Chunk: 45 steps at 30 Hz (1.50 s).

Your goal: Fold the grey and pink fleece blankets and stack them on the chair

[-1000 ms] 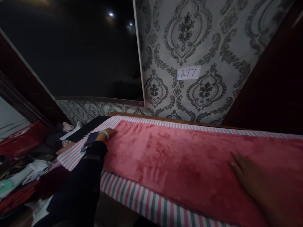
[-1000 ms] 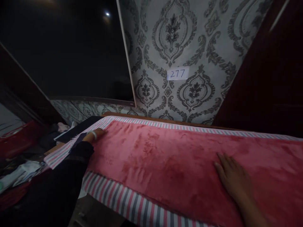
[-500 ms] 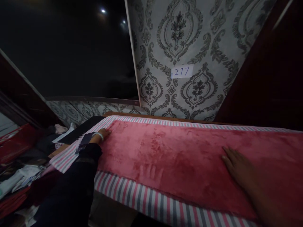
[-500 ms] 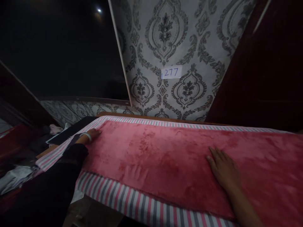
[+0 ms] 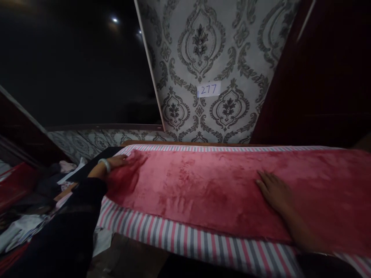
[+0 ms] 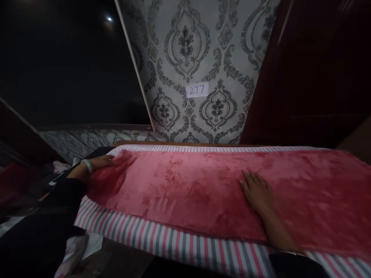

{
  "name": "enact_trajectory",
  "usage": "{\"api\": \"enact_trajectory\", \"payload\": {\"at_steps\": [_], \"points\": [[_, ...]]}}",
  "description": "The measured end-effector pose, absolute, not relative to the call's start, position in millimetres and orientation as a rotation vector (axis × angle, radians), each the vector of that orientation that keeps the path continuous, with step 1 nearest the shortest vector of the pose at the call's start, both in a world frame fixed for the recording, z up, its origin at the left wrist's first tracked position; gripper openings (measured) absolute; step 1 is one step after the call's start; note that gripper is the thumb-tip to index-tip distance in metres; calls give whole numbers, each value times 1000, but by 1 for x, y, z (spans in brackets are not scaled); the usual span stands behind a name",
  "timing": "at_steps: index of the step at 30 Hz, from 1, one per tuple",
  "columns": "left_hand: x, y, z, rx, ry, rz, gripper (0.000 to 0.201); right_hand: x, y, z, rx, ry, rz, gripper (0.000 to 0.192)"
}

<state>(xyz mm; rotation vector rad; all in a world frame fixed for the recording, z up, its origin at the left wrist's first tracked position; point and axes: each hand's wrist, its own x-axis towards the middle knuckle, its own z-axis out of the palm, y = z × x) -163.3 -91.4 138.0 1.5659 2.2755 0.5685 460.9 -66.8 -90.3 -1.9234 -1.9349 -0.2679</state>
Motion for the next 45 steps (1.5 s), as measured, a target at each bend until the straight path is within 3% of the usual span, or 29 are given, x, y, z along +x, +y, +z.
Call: {"api": "enact_trajectory", "payload": {"at_steps": [6, 12, 14, 17, 21, 23, 26, 29, 32, 38, 45], "points": [[-24, -75, 162, 1981, 1642, 802, 51, 454, -71, -80, -1985, -1937, -204, 59], [146, -77, 85, 2091, 1582, 312, 28, 446, -75, -69, -2047, -1936, -158, 56], [171, -82, 61, 2076, 1593, 234, 33, 443, -77, -64, -2058, -1941, -140, 55], [180, -89, 46, 2080, 1617, 205, 49, 439, -81, -57, -2058, -1942, -124, 53], [173, -112, 48, 2137, 1618, 154, 90, 440, -82, -50, -2055, -1883, -52, 51], [171, -131, 46, 2218, 1628, 153, 96, 440, -81, -44, -2022, -1816, 20, 51], [168, -164, 28, 2360, 1584, 405, 91, 431, -79, -30, -1781, -1746, 248, 52], [163, -190, 2, 2434, 1502, 849, 87, 407, -73, -14, -1488, -1628, 719, 55], [161, -209, -16, 2482, 1540, 1031, 83, 375, -58, -1, -1424, -1524, 1033, 59], [169, -228, -23, 2557, 1707, 816, 77, 330, -20, 5, -1541, -1471, 1127, 65], [153, -233, -36, 2680, 1423, 1081, 55, 305, -6, 5, -1569, -1543, 929, 77]]}}
